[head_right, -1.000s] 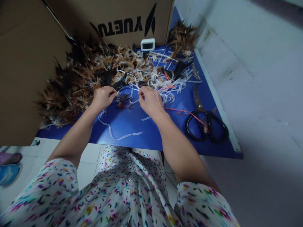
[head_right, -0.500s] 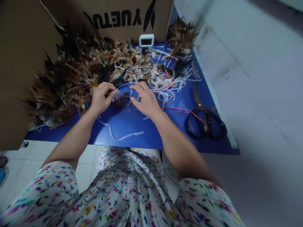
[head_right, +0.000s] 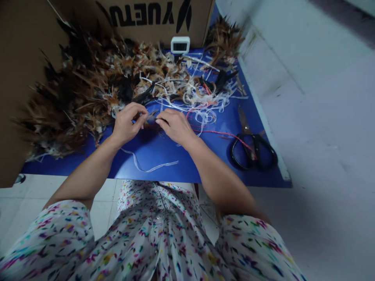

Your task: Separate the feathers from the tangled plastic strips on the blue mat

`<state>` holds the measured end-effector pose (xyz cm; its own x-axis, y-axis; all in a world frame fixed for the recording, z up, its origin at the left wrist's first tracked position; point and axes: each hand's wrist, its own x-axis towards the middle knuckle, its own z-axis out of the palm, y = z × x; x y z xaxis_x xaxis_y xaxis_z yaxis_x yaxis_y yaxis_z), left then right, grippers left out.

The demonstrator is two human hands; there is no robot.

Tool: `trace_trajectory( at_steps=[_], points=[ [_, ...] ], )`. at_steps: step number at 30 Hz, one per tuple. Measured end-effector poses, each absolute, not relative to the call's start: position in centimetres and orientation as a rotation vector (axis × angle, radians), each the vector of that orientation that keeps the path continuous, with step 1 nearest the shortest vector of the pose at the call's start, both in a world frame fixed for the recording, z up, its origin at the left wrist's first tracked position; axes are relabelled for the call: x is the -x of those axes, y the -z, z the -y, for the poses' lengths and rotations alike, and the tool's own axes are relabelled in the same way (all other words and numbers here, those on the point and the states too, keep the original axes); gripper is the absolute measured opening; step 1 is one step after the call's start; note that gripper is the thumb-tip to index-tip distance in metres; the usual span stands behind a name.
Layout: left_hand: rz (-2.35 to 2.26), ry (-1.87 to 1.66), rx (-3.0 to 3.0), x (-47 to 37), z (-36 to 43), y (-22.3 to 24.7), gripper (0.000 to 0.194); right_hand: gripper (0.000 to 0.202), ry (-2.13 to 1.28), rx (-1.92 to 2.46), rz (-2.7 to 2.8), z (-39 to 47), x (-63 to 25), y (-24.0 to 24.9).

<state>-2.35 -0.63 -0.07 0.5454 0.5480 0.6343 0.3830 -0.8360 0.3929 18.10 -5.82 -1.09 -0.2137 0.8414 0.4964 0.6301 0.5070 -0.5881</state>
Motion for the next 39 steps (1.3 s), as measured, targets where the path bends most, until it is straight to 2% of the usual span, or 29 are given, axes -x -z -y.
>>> trace_trajectory(
  at_steps=[5,10,22,30,35,39],
  points=[
    [-0.960,-1.241,-2.512,2.7,0.5,0.0,0.021,0.014,-0.342,1.222,1.926,6.0,-18.3,0.8],
    [-0.910,-1.163,-2.618,2.8,0.8,-0.5,0.030,0.015,-0.330,1.232,1.948,6.1,-18.4,0.9],
    [-0.852,-0.983,-2.788,3.3,0.5,0.6,0.020,0.017,-0.290,1.252,2.009,6.5,-18.1,0.3],
    [-0.820,-0.926,-2.863,3.3,0.5,0.6,0.020,0.018,-0.268,1.222,2.017,6.6,-18.0,0.4],
    [-0.864,-1.071,-2.702,3.2,0.1,0.3,0.015,0.014,-0.227,1.274,1.913,6.4,-18.6,0.5],
    [-1.011,-1.234,-2.309,3.4,-0.8,0.2,0.016,0.012,-0.177,1.337,1.793,6.1,-19.3,0.8]
  ],
)
